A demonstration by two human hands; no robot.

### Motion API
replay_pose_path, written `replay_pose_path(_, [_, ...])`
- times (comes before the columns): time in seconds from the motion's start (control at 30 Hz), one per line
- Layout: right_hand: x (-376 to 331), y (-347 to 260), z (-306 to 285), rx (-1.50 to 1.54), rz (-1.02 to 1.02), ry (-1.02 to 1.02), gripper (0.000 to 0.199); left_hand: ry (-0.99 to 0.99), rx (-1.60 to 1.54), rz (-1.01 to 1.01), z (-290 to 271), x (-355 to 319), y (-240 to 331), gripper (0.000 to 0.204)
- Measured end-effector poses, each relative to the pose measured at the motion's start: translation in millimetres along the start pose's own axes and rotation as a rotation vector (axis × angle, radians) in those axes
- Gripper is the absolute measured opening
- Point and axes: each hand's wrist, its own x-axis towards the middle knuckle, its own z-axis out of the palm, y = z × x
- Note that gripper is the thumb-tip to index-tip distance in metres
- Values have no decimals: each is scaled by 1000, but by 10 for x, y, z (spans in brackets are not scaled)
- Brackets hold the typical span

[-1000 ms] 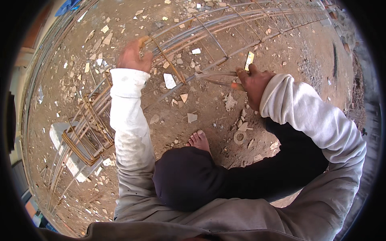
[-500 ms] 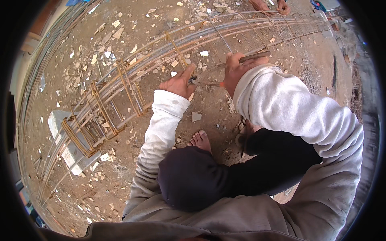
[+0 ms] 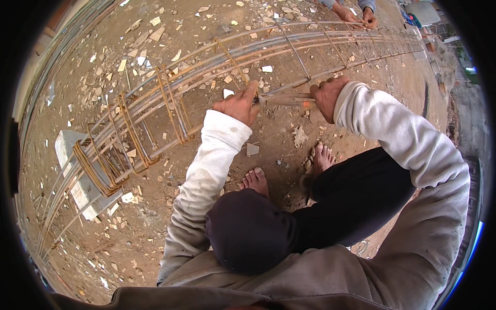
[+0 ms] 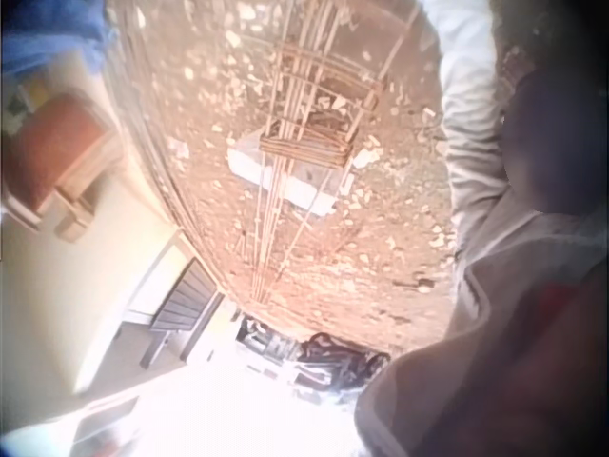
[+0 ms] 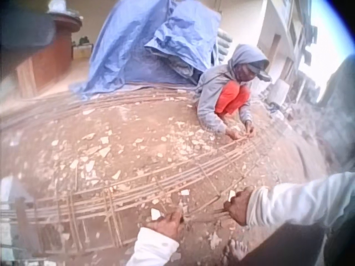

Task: The person sits on the ground and assembles a rebar cage by tying intersecting steel bars together with wire. They use pliers to twist and secure the wire at multiple junction points, working methodically along the grid structure.

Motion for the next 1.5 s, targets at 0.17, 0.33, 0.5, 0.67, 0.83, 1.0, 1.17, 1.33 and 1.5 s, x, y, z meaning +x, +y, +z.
replay_pose_path(0.17, [-99, -230, -274, 202, 216, -182, 44, 159, 59, 44, 68, -37, -75, 55])
replay_pose_path(0.33, [-383, -426, -475, 1416, 196, -553, 54, 362, 123, 145, 110, -135, -84, 32])
replay_pose_path(0.5, [-292, -125, -195, 1679, 146, -797, 67, 455, 127, 192, 193, -143, -2, 21])
replay_pose_path(0.67, [-204, -141, 15, 494, -5, -89, 81, 423, 121, 180, 229, -120, -65, 19])
replay_pose_path(0.83, [-58, 76, 479, 192, -52, 180, 78, 426, 84, 157, 262, -118, -15, 20])
replay_pose_path(1.0, [86, 193, 657, 240, -108, 265, 62, 436, 113, 127, 286, -72, -19, 23])
replay_pose_path(1.17, [-297, -232, 119, 1124, 104, -311, 51, 356, 179, 113, 190, -103, 13, 24])
replay_pose_path(1.33, [-288, -177, 452, 2052, 38, -758, 50, 273, 124, 80, 53, -142, 36, 32])
replay_pose_path(1.5, [96, -93, 1320, 1681, -371, -427, 33, 29, -254, -19, -164, -101, 38, 36])
